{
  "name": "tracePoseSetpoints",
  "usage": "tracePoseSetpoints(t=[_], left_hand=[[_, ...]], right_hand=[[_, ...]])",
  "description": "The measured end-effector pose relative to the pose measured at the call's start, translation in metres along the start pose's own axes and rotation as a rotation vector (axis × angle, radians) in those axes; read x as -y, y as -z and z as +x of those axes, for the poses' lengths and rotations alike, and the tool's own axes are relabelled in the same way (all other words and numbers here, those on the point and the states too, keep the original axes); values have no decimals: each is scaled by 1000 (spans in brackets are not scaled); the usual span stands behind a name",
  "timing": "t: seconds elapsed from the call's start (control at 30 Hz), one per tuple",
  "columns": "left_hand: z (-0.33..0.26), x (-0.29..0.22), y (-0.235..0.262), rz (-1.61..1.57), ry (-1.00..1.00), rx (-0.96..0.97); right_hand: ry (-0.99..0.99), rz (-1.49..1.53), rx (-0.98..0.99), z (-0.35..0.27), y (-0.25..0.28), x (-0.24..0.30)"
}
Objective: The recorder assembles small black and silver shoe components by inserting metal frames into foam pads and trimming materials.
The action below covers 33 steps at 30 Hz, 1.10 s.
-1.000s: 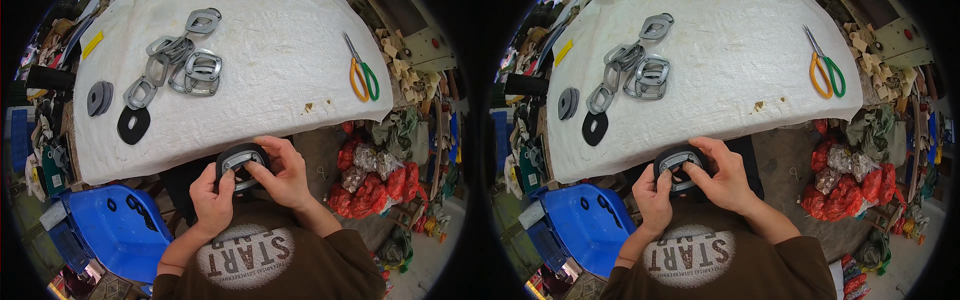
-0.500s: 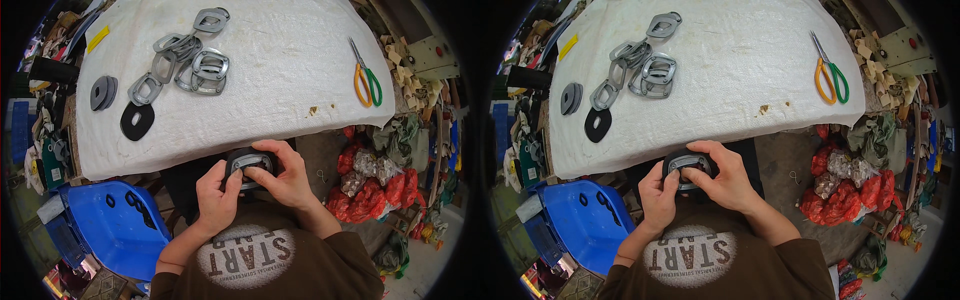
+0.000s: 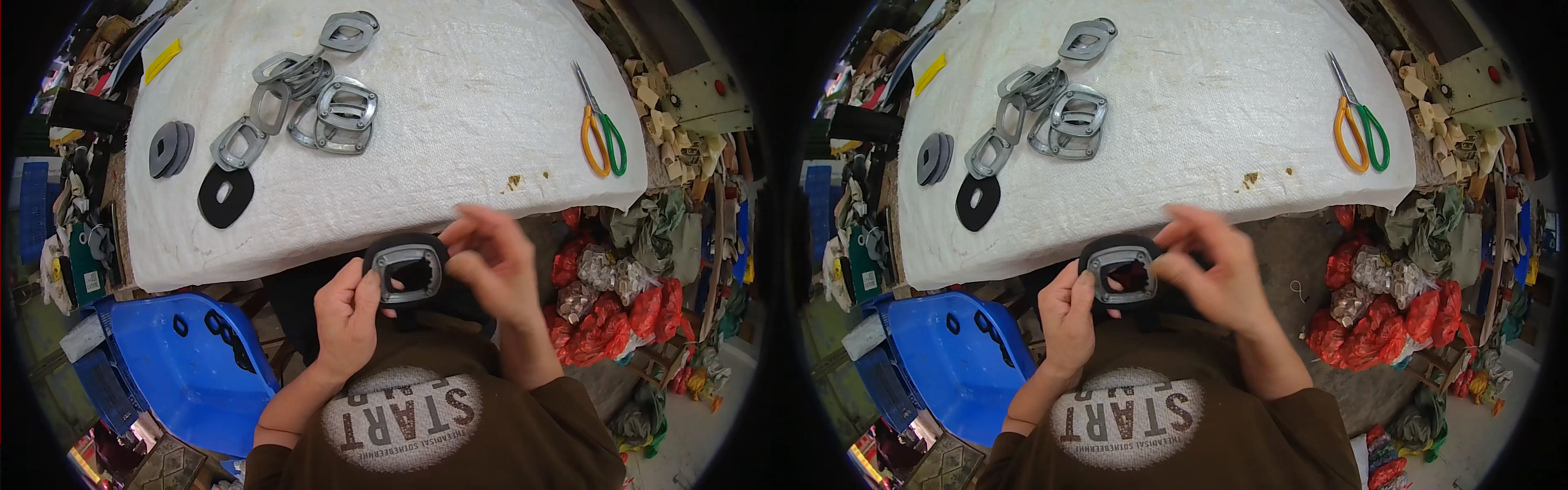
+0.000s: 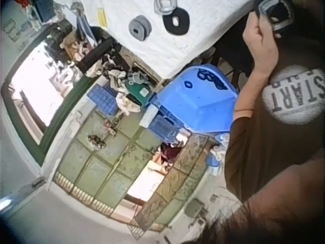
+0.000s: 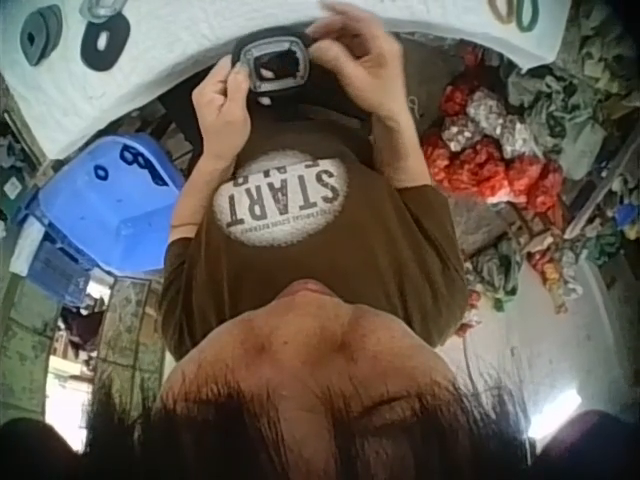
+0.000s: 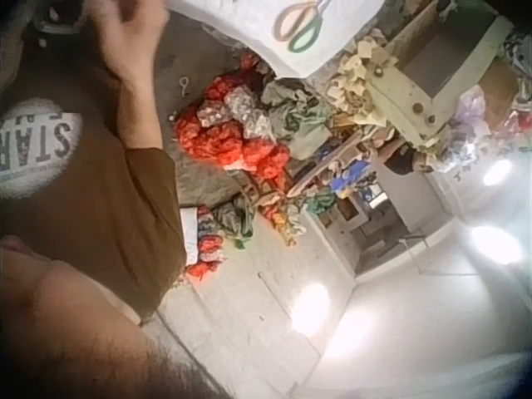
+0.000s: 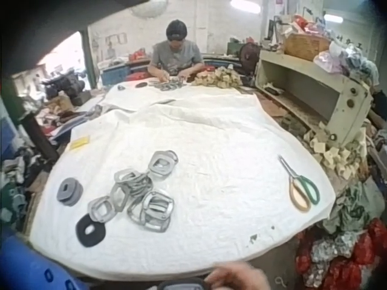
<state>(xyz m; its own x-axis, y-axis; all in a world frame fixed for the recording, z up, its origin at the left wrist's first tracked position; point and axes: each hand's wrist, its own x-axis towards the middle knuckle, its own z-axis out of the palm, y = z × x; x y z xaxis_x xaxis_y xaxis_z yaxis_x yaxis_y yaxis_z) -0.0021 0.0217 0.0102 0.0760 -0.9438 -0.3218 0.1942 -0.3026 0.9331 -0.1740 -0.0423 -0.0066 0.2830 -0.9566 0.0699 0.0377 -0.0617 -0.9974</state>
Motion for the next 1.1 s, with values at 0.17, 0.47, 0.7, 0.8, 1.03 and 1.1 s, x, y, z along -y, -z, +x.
tracePoseSetpoints(t=[0.17,0.47,0.7,0.8,1.03,1.1], left_hand=[[0,0,8,58,-70,-110],[2,1,12,157,-156,-175],[2,5,23,318,-216,-130],[3,3,23,297,-242,-131],[5,1,30,319,-282,-214],[7,1,31,323,-281,-232]], right_hand=[[263,-975,-582,52,106,-4],[-136,-1543,-509,78,196,-13],[-291,-1460,-424,102,198,4],[-287,-1477,-435,98,193,5],[-67,-574,-270,16,71,6],[230,-750,165,-7,50,13]])
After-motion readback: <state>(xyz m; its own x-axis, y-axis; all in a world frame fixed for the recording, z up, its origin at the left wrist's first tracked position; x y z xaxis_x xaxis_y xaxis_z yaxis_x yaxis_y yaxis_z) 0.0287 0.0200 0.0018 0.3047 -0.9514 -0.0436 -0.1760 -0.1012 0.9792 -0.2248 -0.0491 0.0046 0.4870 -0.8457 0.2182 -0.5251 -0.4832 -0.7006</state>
